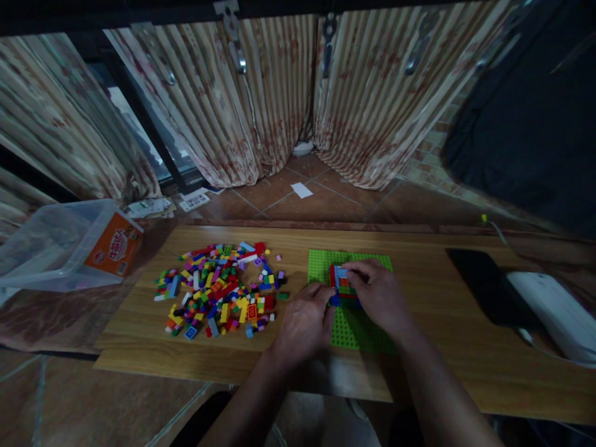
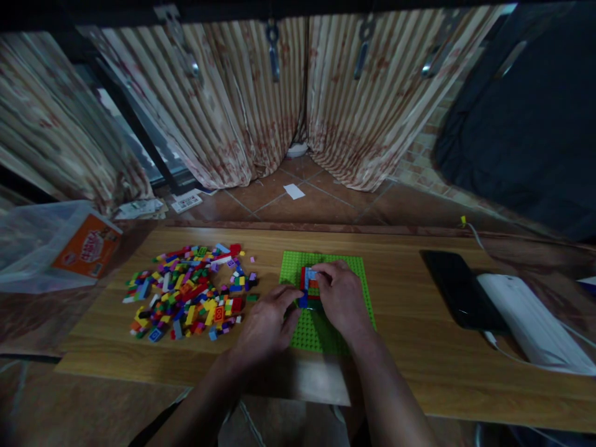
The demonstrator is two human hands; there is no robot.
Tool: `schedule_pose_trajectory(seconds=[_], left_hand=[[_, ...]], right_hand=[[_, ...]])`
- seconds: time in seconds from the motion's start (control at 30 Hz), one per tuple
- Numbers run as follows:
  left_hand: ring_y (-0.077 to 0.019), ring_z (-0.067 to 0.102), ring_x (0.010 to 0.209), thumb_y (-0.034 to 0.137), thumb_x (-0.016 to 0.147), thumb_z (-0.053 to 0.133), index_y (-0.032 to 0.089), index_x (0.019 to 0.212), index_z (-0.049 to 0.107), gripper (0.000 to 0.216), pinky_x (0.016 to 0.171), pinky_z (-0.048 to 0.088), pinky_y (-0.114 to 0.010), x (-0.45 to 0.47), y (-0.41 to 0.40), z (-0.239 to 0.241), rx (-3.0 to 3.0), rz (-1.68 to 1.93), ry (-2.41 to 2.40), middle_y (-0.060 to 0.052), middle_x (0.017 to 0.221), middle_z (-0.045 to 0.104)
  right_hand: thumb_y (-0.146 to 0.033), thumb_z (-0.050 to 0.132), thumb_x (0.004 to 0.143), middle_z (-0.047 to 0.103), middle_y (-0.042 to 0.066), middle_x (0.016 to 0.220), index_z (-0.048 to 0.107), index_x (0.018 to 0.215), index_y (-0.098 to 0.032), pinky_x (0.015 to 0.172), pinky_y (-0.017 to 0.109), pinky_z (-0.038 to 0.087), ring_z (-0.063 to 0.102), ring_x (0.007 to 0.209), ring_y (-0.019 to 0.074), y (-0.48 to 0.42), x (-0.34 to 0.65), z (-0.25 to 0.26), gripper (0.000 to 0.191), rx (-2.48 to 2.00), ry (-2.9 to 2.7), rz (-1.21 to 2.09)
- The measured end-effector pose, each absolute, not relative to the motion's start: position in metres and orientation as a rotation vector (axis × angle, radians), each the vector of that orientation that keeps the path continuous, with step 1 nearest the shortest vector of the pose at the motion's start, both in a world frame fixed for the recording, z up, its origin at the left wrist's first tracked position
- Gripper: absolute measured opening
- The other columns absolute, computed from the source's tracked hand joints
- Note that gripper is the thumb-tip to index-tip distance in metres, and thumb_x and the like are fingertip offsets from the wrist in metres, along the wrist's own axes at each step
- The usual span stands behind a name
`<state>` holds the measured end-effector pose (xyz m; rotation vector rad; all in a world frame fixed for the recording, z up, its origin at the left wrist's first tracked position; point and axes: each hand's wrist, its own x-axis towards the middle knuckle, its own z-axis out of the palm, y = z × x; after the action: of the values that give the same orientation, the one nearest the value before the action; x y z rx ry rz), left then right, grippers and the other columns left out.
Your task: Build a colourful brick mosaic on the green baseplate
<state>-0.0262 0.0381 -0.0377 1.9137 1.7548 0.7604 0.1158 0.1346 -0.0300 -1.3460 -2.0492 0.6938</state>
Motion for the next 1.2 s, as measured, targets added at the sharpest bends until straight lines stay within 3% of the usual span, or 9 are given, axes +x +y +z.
schedule_pose_trajectory(seconds=[0.57, 0.93, 1.2], left_hand=[[-0.0217, 0.058, 0.104, 0.014, 0.086, 0.050, 0.017, 0.114, 0.058, 0.029, 0.095, 0.049, -0.037, -0.0268, 0.0367, -0.0360, 1.911, 0.770, 1.736, -0.008, 0.112, 0.061], [-0.0212, 0.058, 0.105, 0.014, 0.086, 0.050, 0.018, 0.115, 0.057, 0.030, 0.095, 0.049, -0.036, -0.0269, 0.0361, -0.0345, 1.921, 0.743, 1.734, -0.007, 0.113, 0.061], [-0.0216, 0.057, 0.105, 0.013, 0.085, 0.050, 0.019, 0.113, 0.057, 0.029, 0.094, 0.049, -0.037, -0.0279, 0.0354, -0.0305, 1.912, 0.707, 1.720, -0.007, 0.113, 0.061]], right_hand=[[-0.034, 0.054, 0.081, 0.068, 0.007, 0.090, 0.074, 0.084, -0.020, 0.073, 0.034, 0.047, 0.061, 0.075, 0.0189, 0.1404, 0.1134, -0.0339, 0.025, -1.489, -1.956, 0.591], [-0.029, 0.048, 0.086, 0.066, 0.007, 0.094, 0.071, 0.088, -0.021, 0.083, 0.036, 0.045, 0.060, 0.087, 0.0202, 0.1419, 0.1174, -0.0329, 0.025, -1.373, -2.164, 0.623], [-0.031, 0.057, 0.078, 0.064, 0.005, 0.092, 0.069, 0.085, -0.022, 0.079, 0.036, 0.046, 0.059, 0.082, 0.0199, 0.1413, 0.1191, -0.0361, 0.017, -1.403, -2.119, 0.624]])
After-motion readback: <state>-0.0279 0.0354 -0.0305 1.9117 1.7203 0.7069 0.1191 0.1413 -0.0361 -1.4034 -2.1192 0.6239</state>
